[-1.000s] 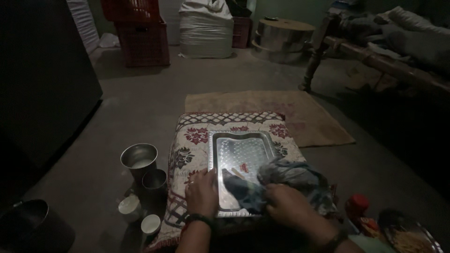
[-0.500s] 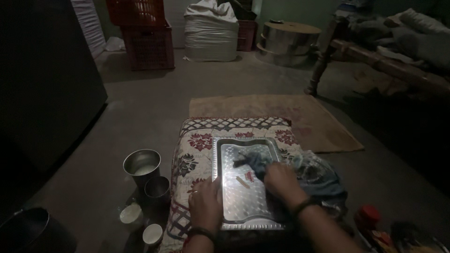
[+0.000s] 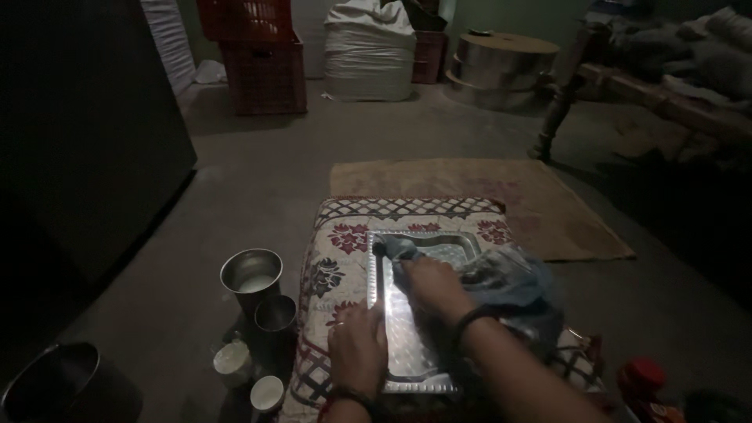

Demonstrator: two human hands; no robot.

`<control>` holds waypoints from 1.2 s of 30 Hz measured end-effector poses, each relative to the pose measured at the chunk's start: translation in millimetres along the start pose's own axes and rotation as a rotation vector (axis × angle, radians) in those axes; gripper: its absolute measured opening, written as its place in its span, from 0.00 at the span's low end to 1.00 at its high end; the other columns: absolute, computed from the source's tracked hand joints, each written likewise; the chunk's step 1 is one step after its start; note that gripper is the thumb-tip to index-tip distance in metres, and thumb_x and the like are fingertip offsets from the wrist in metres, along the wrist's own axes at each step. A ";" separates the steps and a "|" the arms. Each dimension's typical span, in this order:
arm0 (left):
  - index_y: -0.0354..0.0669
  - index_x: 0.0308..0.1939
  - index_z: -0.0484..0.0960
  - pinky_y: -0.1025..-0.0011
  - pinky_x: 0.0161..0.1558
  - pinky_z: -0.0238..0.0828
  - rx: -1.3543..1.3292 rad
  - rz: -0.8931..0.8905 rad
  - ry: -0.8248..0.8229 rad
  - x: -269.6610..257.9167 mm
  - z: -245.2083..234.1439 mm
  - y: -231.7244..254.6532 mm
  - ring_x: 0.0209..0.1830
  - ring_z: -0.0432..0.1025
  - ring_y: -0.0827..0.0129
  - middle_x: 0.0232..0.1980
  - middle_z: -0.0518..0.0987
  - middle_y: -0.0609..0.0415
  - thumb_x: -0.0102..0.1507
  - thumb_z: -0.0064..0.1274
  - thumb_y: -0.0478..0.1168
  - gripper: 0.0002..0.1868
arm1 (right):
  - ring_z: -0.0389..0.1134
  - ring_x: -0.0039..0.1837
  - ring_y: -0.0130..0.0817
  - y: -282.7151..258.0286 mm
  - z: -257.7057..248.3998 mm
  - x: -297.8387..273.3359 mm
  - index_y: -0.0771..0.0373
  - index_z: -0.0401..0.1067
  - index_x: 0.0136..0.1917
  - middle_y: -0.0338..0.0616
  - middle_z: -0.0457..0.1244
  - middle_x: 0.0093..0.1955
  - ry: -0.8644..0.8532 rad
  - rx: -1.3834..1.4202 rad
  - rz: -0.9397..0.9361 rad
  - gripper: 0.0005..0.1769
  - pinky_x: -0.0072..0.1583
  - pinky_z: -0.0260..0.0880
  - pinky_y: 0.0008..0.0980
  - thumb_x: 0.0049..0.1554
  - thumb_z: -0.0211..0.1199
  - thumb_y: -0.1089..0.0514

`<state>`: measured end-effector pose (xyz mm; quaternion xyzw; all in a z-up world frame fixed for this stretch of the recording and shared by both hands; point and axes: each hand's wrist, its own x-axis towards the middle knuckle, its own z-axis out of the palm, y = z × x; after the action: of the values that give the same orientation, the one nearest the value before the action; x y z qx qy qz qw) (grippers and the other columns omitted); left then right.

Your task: The person picks up a tray, places it on a cushion on the floor, and wipes the tray surface with a cloth.

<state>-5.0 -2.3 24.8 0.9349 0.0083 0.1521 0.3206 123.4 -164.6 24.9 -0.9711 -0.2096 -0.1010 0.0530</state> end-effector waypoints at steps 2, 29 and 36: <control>0.48 0.51 0.82 0.50 0.57 0.65 0.007 0.020 0.020 -1.1 -1.3 -0.1 0.57 0.70 0.52 0.54 0.79 0.50 0.58 0.58 0.39 0.16 | 0.70 0.51 0.59 -12.7 -3.8 5.1 0.60 0.72 0.50 0.58 0.67 0.48 0.038 0.060 -0.060 0.11 0.53 0.69 0.55 0.59 0.56 0.53; 0.58 0.62 0.78 0.50 0.69 0.53 0.043 -0.156 -0.108 0.1 -0.7 6.2 0.71 0.62 0.63 0.67 0.73 0.58 0.63 0.55 0.41 0.22 | 0.66 0.62 0.40 66.5 16.7 24.4 0.50 0.78 0.49 0.43 0.65 0.56 0.033 -0.404 0.246 0.12 0.65 0.52 0.63 0.56 0.54 0.57; 0.54 0.57 0.79 0.51 0.68 0.54 0.038 -0.129 -0.061 -1.9 2.5 2.4 0.71 0.62 0.63 0.66 0.73 0.59 0.62 0.56 0.41 0.19 | 0.66 0.62 0.38 77.2 21.9 23.8 0.51 0.80 0.49 0.44 0.65 0.57 0.009 -0.439 0.275 0.14 0.65 0.53 0.60 0.58 0.52 0.58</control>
<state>-6.3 -5.9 23.8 0.9426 0.0615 0.1022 0.3118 180.7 -222.0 4.1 -0.9782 -0.0483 -0.1404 -0.1450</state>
